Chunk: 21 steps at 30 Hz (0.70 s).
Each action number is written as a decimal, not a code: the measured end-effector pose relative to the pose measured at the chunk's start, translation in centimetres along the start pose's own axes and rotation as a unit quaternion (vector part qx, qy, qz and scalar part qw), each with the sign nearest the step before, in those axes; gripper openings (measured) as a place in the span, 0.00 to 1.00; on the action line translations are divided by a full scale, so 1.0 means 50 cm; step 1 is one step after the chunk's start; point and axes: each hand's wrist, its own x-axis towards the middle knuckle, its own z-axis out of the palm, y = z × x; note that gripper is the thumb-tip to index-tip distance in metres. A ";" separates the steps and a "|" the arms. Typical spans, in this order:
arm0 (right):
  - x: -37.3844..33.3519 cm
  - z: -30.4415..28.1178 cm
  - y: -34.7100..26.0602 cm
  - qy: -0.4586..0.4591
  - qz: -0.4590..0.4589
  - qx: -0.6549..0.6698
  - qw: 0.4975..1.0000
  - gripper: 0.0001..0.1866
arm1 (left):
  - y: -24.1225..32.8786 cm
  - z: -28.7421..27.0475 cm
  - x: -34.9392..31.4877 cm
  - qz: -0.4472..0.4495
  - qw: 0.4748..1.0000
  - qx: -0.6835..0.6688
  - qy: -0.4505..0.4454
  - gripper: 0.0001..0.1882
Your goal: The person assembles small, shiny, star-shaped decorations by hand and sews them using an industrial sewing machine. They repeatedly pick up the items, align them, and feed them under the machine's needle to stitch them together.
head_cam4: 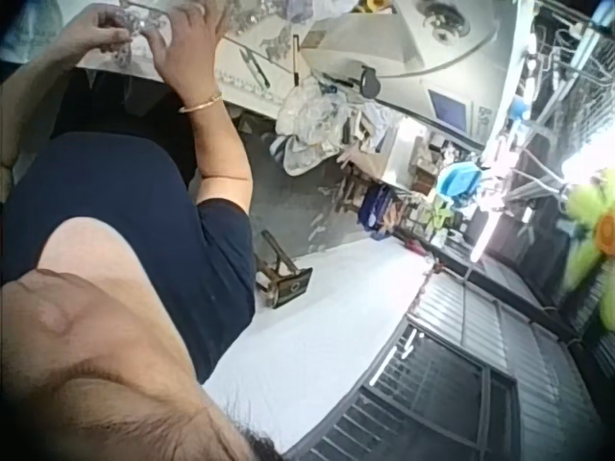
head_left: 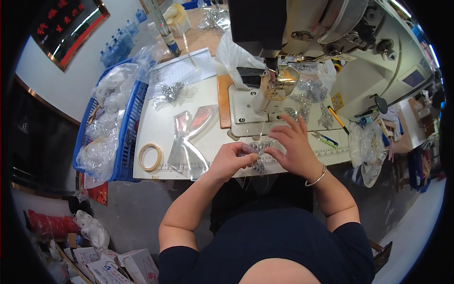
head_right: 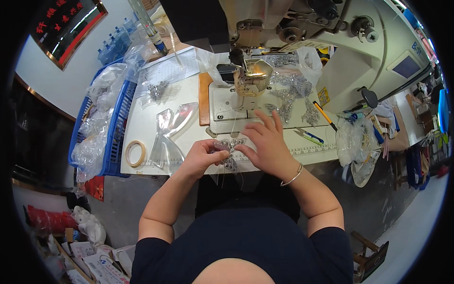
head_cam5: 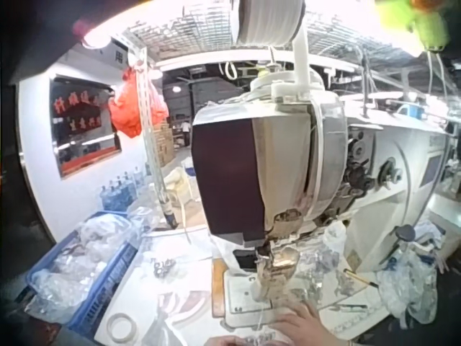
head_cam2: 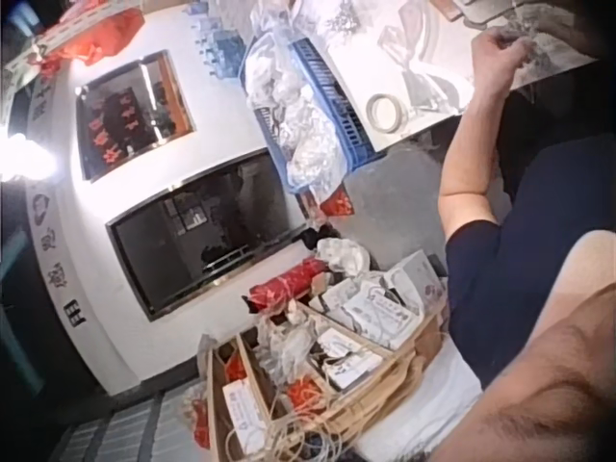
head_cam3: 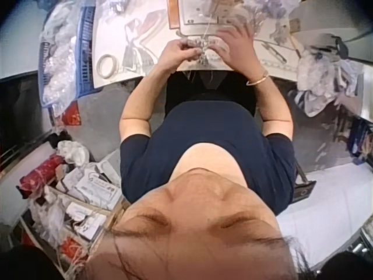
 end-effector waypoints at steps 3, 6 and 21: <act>0.006 -0.003 0.008 -0.032 0.009 0.154 0.988 0.20 | 0.005 -0.003 -0.002 -0.002 0.999 -0.021 -0.027 0.11; 0.015 -0.011 0.012 -0.041 -0.016 0.176 0.983 0.20 | 0.006 -0.004 -0.004 -0.007 0.999 -0.023 -0.034 0.11; 0.030 0.009 0.026 -0.088 -0.012 0.312 0.946 0.10 | 0.006 0.003 -0.004 -0.005 0.999 0.029 -0.043 0.10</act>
